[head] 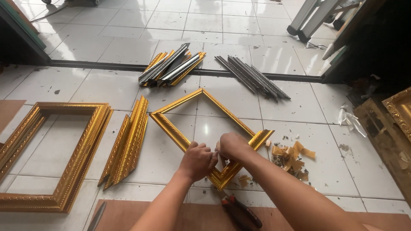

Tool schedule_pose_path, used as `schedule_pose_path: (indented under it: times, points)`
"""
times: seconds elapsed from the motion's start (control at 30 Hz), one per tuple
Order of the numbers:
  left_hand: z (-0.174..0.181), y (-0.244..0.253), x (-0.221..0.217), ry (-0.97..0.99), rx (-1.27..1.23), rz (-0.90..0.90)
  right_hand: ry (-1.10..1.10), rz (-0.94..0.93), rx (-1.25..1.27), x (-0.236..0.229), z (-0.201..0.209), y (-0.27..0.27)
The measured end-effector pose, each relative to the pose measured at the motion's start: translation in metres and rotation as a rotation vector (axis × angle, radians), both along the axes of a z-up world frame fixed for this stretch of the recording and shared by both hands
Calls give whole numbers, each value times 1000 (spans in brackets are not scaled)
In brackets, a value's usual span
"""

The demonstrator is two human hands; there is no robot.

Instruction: Disassembling a gold-colored picture frame by pulling the molding pieces apart and removing staples with pliers.

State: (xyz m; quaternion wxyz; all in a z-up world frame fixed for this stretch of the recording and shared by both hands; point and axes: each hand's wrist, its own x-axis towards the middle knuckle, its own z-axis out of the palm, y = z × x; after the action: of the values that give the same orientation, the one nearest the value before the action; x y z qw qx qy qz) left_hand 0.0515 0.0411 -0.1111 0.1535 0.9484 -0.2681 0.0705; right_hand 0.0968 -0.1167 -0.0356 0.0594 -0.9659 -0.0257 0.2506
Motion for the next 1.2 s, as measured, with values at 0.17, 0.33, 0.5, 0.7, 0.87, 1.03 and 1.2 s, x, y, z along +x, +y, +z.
schedule_pose_path:
  times: [0.17, 0.33, 0.5, 0.7, 0.87, 1.03, 1.2]
  points:
    - [0, -9, 6, -14, 5, 2, -22, 180, -104, -5, 15, -14]
    - [6, -19, 21, 48, -2, 40, -126, 356, 3, 0, -8, -56]
    - [4, -20, 30, 89, 45, 5, -310, 546, 130, 9, -24, -72]
    - [-11, -17, 31, 103, 54, 20, -332, 611, 111, 16, -48, -77]
    - [-19, -13, 31, 124, 61, 14, -319, 589, 166, 16, -55, -77]
    - [-25, -14, 37, 152, 37, 19, -392, 551, 220, 23, -93, -89]
    - [-33, -13, 39, 148, -38, 13, -418, 505, 360, 24, -102, -92]
